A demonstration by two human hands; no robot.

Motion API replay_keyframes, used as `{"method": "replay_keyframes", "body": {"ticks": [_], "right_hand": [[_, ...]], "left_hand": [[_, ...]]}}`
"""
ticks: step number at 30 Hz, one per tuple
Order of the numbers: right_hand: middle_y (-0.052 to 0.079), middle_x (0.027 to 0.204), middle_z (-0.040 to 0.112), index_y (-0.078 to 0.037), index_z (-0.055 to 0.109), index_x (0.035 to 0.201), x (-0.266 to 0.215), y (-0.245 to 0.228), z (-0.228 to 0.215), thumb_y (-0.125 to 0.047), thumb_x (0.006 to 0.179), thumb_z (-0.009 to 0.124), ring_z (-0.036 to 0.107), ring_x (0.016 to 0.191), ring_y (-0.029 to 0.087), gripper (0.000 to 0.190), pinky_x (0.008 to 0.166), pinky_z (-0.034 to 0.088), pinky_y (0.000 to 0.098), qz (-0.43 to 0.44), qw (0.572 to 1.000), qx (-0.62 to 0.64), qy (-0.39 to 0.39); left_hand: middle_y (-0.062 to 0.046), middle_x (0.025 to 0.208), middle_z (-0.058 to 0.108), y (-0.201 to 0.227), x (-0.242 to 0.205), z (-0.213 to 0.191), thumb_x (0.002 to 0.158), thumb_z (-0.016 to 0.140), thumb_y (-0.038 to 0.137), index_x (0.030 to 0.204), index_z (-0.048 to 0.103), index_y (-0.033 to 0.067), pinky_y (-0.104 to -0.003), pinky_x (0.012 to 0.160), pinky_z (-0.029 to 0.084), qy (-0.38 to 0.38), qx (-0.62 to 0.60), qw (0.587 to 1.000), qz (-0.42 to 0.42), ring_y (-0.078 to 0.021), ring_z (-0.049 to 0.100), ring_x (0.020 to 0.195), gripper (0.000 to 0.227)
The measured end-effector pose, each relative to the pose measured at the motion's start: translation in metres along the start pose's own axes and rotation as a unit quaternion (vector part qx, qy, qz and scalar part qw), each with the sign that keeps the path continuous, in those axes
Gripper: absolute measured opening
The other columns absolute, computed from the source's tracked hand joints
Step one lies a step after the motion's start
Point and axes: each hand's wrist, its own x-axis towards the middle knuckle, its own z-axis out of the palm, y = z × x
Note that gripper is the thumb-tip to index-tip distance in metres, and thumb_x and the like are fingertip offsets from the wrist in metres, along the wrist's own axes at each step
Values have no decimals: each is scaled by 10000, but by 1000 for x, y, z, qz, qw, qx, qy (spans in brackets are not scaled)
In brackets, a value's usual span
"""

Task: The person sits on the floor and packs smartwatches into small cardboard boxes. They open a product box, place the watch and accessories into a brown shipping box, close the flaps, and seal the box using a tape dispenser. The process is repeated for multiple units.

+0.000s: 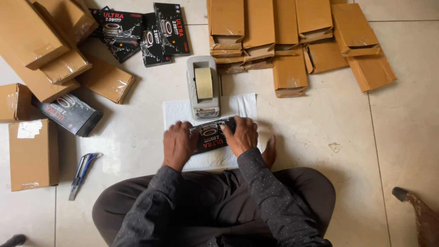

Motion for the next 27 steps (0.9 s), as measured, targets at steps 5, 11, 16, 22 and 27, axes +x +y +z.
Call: {"method": "replay_keyframes", "body": {"ticks": [5,11,16,22,27], "right_hand": [[261,1454,395,-141,529,1417,-22,-27,0,-334,907,671,395,1317,467,563,987,457,528,-104,984,-97,-105],[261,1402,472,-50,604,1350,-27,-29,6,-171,932,619,476,1271,433,436,924,512,505,-153,968,-166,-113],[216,1388,493,-79,685,1230,-22,-22,12,-138,885,633,478,1280,400,354,985,490,488,-172,961,-191,-99],[166,1414,505,-129,696,1232,-23,19,35,-220,788,761,463,1278,375,459,1036,421,528,-264,959,-97,19],[104,1060,744,-90,768,1088,25,37,43,-295,849,760,701,942,249,314,755,559,408,-132,960,244,-25]], "left_hand": [[-177,1329,613,35,-56,27,881,701,288,1219,664,25,-521,966,473,10,37,996,85,-354,560,1186,430],[-104,1630,300,29,-60,52,915,640,288,1448,499,95,-679,990,383,-135,68,989,8,-418,249,1490,584],[-76,1663,300,26,-50,58,925,606,237,1462,512,127,-654,1000,410,-194,100,976,-18,-402,254,1517,557],[-152,1633,246,44,-70,43,876,649,388,1499,424,112,-622,1119,265,-216,133,966,-47,-401,206,1495,717],[-169,1319,586,76,-133,63,969,563,330,1258,634,60,-476,983,398,-141,176,974,25,-318,537,1205,402]]}}
